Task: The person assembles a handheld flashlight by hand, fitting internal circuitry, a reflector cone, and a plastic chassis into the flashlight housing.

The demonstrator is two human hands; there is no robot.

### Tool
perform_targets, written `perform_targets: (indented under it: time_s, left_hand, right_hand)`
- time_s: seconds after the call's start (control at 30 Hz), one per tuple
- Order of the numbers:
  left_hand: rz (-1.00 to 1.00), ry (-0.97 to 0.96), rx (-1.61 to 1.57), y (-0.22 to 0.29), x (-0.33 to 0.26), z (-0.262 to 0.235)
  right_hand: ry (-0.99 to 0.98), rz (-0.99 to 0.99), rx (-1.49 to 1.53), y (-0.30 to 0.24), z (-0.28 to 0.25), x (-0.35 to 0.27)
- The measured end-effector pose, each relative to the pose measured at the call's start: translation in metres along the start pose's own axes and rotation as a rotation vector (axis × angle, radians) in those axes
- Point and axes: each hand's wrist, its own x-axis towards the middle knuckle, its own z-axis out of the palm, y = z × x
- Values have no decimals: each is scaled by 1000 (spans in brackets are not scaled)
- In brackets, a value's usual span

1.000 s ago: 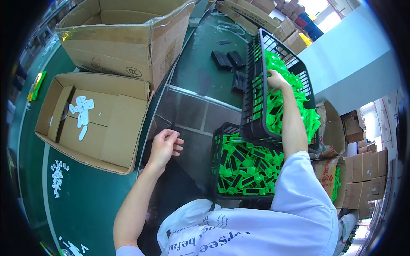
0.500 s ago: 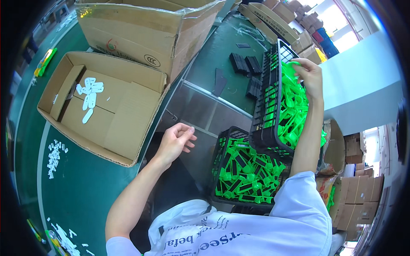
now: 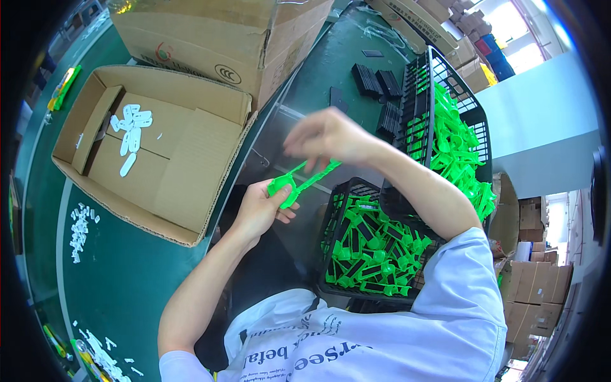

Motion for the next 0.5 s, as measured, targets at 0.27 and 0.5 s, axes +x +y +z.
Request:
perform_targets:
  time_s: [0.27, 0.5]
  left_hand:
    - [-8, 77, -6, -3, 0, -3]
    - [32, 117, 7, -4, -3, -2]
  right_hand:
    - [572, 125, -1045, 68, -75, 26]
    - [565, 179, -1070, 86, -79, 46]
